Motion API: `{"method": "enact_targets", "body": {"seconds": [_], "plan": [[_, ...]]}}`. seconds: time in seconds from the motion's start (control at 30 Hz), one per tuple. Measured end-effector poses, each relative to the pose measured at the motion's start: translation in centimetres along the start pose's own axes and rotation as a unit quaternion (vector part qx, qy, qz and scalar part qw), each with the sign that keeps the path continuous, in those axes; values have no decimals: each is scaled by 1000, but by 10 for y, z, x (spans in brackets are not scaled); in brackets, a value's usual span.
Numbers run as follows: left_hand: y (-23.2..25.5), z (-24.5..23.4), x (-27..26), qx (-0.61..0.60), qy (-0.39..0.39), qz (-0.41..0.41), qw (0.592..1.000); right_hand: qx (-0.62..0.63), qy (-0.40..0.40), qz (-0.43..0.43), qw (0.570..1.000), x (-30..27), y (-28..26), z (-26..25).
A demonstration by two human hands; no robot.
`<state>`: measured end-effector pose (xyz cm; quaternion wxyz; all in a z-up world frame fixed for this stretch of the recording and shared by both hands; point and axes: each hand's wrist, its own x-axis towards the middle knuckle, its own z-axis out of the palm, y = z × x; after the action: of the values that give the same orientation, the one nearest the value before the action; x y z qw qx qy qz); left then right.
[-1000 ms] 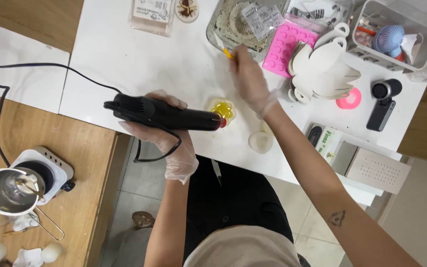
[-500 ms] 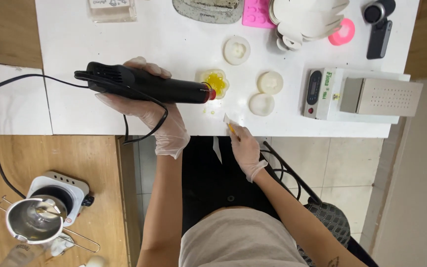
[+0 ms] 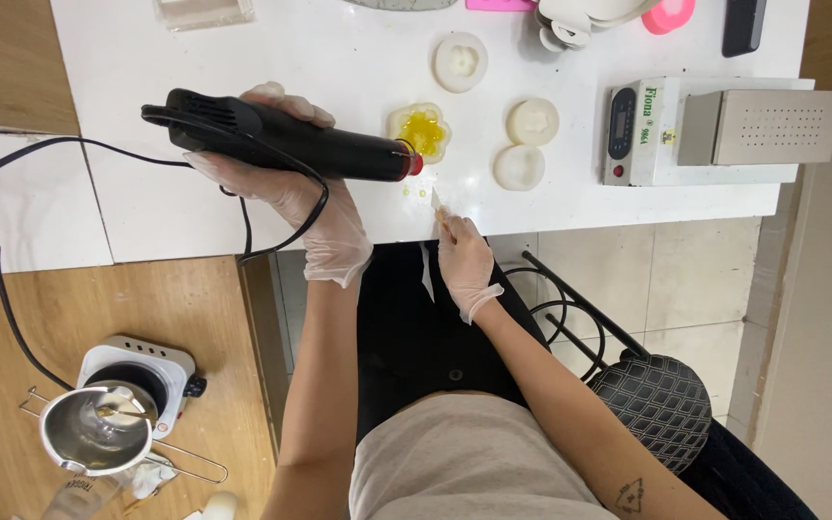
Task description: Using a heat gun to melt and shape wax within a silicone mold.
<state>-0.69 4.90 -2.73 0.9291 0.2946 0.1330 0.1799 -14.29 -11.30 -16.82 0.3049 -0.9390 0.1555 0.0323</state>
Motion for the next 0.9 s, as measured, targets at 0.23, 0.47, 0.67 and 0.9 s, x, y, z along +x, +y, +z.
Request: {"method": "enact_targets", "body": {"seconds": [0.23, 0.47, 0.67, 0.9], "plan": [[-7, -4, 3, 10, -16, 22, 1000, 17, -18, -10, 1000, 2, -18, -8], [-5, 1, 5, 15, -13, 38, 999, 8, -21, 3, 1000, 1, -12, 0], [-9, -3, 7, -8, -11, 26, 1000, 11, -17, 9, 1000, 2, -13, 3], [-7, 1, 6, 4, -21, 31, 999, -7, -31, 23, 999, 2, -20, 7]]}}
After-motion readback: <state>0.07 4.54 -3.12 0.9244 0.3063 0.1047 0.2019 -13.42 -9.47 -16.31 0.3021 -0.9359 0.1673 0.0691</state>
